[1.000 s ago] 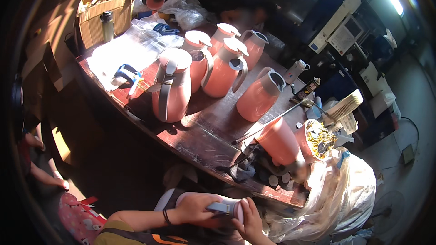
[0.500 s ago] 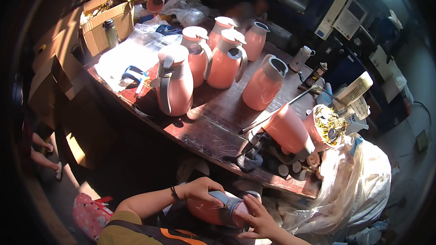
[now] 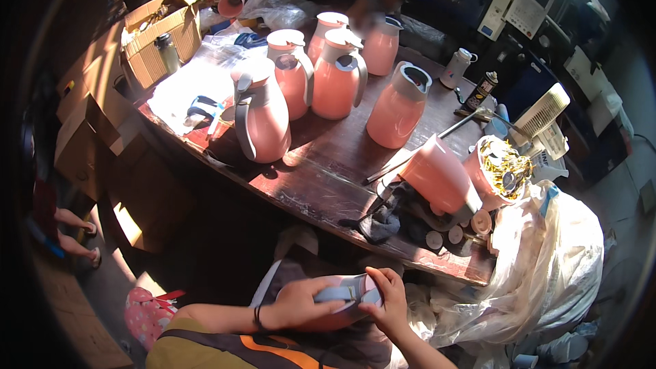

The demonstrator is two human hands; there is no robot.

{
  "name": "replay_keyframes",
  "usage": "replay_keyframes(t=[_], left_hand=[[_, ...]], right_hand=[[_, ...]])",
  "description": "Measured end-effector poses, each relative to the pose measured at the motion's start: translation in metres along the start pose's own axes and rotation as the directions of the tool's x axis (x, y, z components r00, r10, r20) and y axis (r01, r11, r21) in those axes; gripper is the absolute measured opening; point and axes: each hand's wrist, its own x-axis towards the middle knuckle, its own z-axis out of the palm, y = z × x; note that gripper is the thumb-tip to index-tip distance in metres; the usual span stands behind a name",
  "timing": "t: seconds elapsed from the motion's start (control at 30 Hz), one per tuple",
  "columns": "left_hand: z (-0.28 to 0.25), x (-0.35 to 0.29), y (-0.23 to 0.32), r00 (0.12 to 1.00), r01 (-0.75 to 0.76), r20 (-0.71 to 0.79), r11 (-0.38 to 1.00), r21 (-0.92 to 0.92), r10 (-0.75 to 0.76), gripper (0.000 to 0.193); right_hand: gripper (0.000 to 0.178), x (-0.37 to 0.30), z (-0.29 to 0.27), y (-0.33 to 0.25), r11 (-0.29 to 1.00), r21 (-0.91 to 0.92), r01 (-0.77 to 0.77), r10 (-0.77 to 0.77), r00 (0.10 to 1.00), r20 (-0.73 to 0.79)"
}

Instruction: The person assembles pink kettles by attaching grey lids and handles, then securing them with small metal fasteners. They repeatedly pick up parts, fit them onto the kettle body, and tighten the fasteners before placing the finished units on the table.

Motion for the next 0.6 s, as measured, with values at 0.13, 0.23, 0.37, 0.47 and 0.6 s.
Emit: replay_keyframes(t=[0.13, 0.23, 0.37, 0.47, 0.6], left_hand=[[0.006, -0.007, 0.007, 0.998, -0.003, 0.069, 0.998, 0.067, -0.002, 0.038], [-0.002, 0.013, -0.004, 0.944, 0.001, 0.325, 0.983, -0.181, 0.059, 0.039], [-0.003, 0.019, -0.003, 0.934, 0.051, 0.356, 0.973, -0.227, 0.034, 0.041], [0.000, 0.011, 0.000, 0.941, 0.026, 0.337, 0.989, -0.146, 0.025, 0.041], [-0.002, 0.017, -0.004, 0.881, 0.024, 0.464, 0.971, -0.236, 0.091, 0.041]], right_hand=[[0.071, 0.006, -0.004, 0.007, 0.998, 0.048, -0.044, 0.042, 0.998, 0.041], [0.069, 0.008, -0.008, 0.021, 0.976, 0.128, 0.175, -0.185, 0.980, 0.067], [0.064, 0.004, -0.008, 0.027, 0.981, 0.062, 0.181, -0.186, 0.980, 0.072], [0.061, 0.000, -0.007, 0.028, 0.982, 0.065, 0.180, -0.184, 0.980, 0.079], [0.058, -0.005, -0.009, 0.028, 0.962, 0.161, 0.220, -0.234, 0.970, 0.069]])
